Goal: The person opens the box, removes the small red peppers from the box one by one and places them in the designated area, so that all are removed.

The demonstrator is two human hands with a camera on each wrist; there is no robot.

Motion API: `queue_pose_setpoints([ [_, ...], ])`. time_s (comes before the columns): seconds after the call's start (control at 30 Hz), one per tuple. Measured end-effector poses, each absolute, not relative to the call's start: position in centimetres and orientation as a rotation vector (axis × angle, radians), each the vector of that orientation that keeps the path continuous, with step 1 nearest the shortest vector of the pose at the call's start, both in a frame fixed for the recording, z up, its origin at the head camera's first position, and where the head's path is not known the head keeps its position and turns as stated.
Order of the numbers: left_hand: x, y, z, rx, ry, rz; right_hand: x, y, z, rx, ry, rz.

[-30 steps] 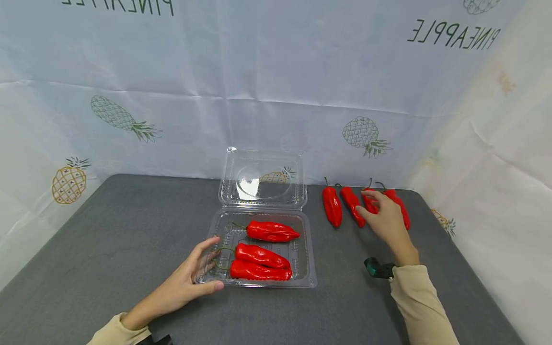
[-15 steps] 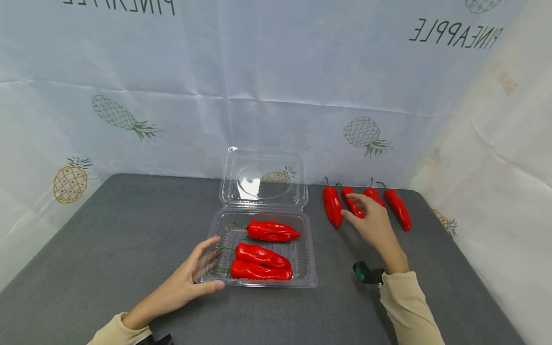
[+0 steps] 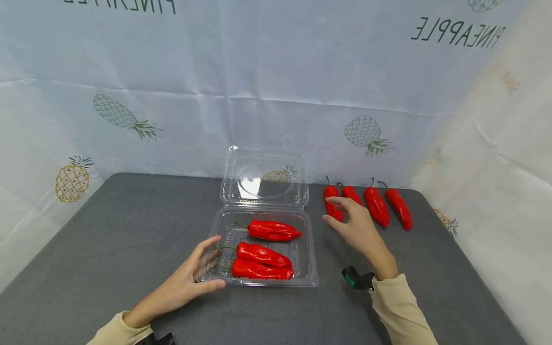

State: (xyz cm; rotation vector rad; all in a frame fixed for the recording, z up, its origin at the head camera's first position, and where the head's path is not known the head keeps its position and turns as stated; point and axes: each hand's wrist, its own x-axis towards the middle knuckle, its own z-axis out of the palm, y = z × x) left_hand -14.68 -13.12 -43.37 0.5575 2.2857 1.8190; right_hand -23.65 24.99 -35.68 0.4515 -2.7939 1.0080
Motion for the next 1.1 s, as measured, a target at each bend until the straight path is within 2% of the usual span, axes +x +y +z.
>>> queue_pose_setpoints([
  [0.67, -14.6, -13.1, -43.4, 0.549, 2.289, 1.813, -22.2, 20.9, -36.9, 0.725, -2.725, 1.016],
  [1.1, -14.7, -13.1, -43.5, 0.549, 2.282, 1.816, -21.8, 18.2, -39.1, 0.954, -2.624, 0.965],
])
